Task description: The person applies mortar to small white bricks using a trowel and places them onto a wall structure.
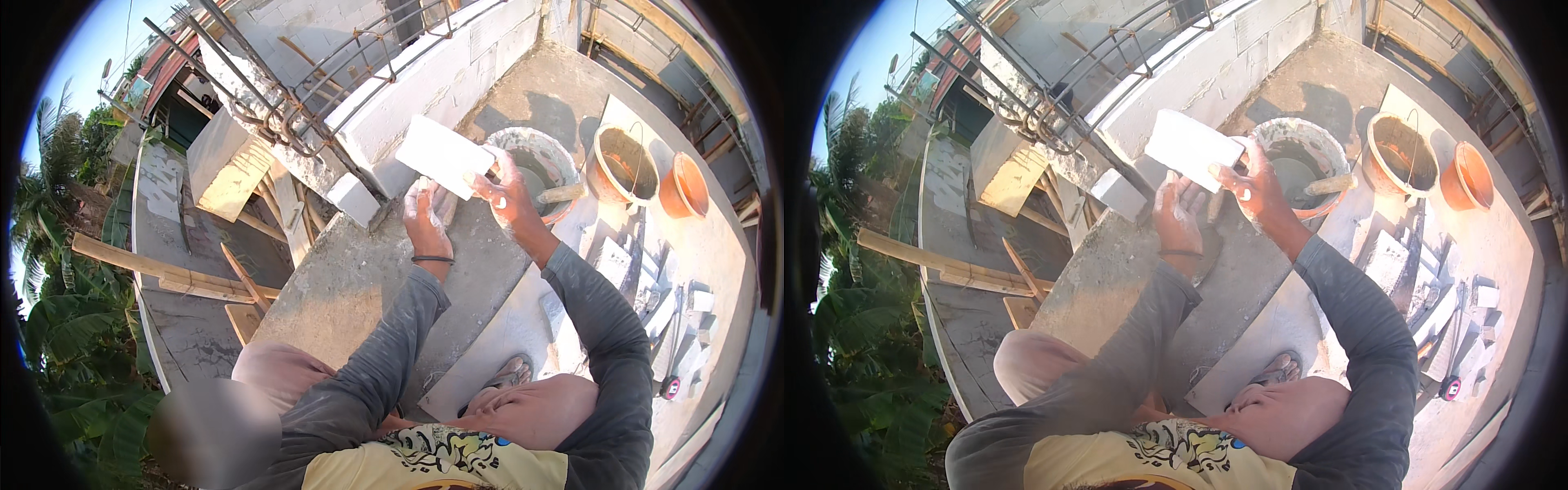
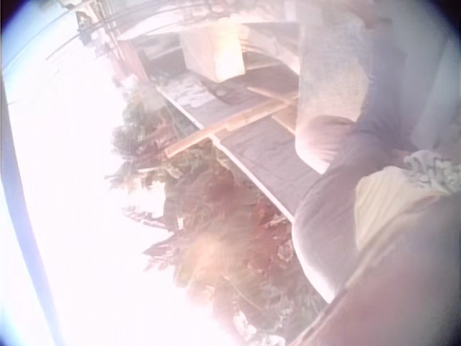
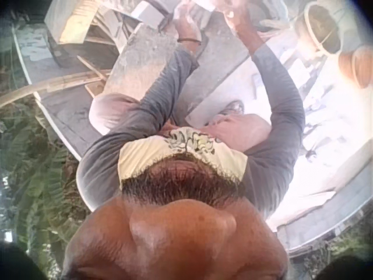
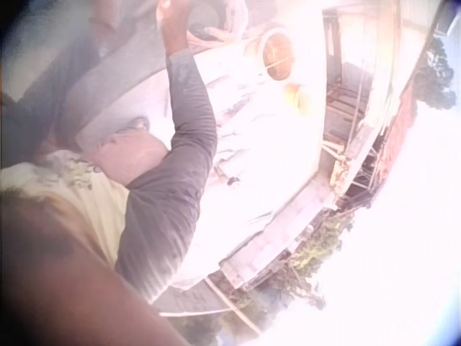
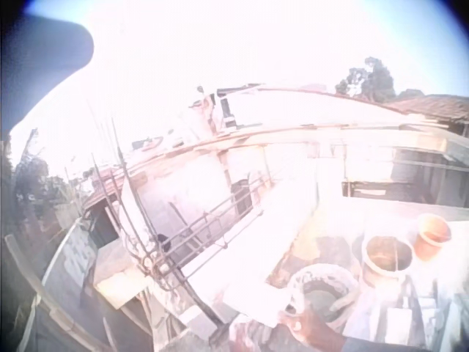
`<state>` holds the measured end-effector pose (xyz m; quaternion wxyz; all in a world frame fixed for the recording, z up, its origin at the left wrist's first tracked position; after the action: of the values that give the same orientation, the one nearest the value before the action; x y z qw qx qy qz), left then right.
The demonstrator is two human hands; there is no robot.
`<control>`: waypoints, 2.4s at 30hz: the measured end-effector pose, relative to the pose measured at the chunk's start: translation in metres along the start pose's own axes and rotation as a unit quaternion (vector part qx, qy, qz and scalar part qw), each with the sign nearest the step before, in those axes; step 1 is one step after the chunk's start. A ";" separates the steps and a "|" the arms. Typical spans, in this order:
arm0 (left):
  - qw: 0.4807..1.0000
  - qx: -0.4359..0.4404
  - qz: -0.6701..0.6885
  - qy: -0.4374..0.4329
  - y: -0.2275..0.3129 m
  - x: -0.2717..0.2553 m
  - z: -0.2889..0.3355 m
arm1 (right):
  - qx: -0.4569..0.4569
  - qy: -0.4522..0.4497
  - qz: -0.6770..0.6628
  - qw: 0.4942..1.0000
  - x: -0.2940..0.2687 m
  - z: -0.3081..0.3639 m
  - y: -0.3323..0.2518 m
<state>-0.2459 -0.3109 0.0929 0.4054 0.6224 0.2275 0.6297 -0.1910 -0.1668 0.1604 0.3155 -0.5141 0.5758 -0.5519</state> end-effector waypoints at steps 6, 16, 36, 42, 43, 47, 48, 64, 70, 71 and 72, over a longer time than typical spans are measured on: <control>0.997 0.015 0.064 0.034 -0.024 0.033 0.021 | 0.143 0.012 -0.009 0.990 -0.017 0.035 0.040; 0.997 -0.042 0.061 -0.012 -0.039 0.015 0.002 | -0.103 -0.088 0.521 0.842 -0.009 0.042 0.025; 0.976 -0.122 0.182 -0.005 -0.062 -0.039 -0.020 | 0.193 -0.183 0.840 0.473 -0.175 -0.021 0.108; 0.970 -0.134 0.202 0.012 -0.068 -0.044 -0.020 | 0.211 -0.165 0.820 0.506 -0.181 -0.030 0.066; 0.970 -0.128 0.209 0.004 -0.066 -0.047 -0.022 | 0.212 -0.156 0.818 0.512 -0.181 -0.028 0.062; 0.952 -0.151 0.258 -0.066 -0.069 -0.050 -0.025 | 0.145 -0.151 0.815 0.541 -0.193 -0.023 0.048; 0.949 -0.157 0.266 -0.069 -0.063 -0.049 -0.024 | 0.147 -0.145 0.804 0.557 -0.190 -0.025 0.046; 0.944 -0.134 0.247 -0.171 -0.066 -0.050 -0.031 | 0.172 -0.197 0.771 0.581 -0.164 -0.028 0.133; 0.952 -0.135 0.209 -0.178 -0.066 -0.048 -0.028 | 0.349 -0.202 0.536 0.742 -0.181 -0.026 0.109; 0.950 -0.142 0.213 -0.179 -0.070 -0.047 -0.030 | 0.399 -0.153 0.459 0.779 -0.186 -0.019 0.097; 0.948 -0.150 0.218 -0.179 -0.075 -0.044 -0.033 | 0.361 -0.146 0.429 0.815 -0.194 -0.016 0.090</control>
<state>-0.2652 -0.2960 0.0031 0.3813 0.6911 -0.0867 0.6079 -0.1752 0.0082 0.0375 0.7635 -0.1394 0.4446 -0.4471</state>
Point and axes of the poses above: each hand's wrist, its own z-axis away from the middle knuckle, its own x-axis out of the palm, y = z × x, the point moved 7 cm from there along -z, towards the middle knuckle, and after that the axes turned 3 degrees about -y, right-handed, at the moved point
